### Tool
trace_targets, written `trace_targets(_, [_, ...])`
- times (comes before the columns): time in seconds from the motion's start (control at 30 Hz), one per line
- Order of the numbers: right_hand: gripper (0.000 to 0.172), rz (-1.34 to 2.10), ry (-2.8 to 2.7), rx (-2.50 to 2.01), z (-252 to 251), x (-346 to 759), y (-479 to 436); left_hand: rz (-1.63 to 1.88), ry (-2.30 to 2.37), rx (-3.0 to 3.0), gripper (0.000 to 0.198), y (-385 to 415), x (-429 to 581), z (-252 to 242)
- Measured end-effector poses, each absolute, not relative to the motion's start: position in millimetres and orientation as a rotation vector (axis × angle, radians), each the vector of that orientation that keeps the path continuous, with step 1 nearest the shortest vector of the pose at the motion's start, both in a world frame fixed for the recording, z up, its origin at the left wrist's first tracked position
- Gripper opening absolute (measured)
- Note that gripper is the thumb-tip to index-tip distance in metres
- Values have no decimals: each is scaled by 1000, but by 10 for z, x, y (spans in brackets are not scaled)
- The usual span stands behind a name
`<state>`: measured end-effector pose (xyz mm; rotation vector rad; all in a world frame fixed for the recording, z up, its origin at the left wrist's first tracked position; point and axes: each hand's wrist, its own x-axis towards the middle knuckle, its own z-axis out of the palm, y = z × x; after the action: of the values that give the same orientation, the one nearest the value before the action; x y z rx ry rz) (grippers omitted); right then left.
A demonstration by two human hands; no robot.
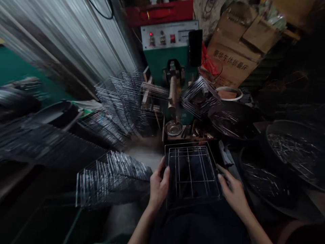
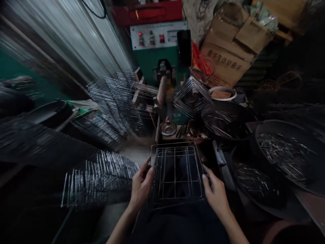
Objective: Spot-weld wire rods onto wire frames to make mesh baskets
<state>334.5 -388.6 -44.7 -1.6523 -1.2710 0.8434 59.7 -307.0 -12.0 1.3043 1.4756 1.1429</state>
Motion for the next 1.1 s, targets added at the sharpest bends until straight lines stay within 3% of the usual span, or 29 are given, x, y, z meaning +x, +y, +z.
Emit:
trace_targets(0.1, [50,807,-1464,-1678,-527,3357,-3850,1055,1477,1352,52,-2954,460,-316])
trace_targets(0.4, [39,791,-1455,-1736,-757,3387,-3764,941,1354,1248,62,-2841,354,-861])
trace_targets(0.87, [46,812,-1488,-1680,-1008,3442,-3683,788,1345,1488,55,-2809,239,-940])
trace_targets(1.0, [51,948,-1394,-1624,-1051,3492,-3722,839,1351,1537,55,-2912,204,-1061])
trace_targets(1.1, [65,1290,-1296,-1635,-990,3584,-3816,763,1254,1561,58,-2949,90,-1082])
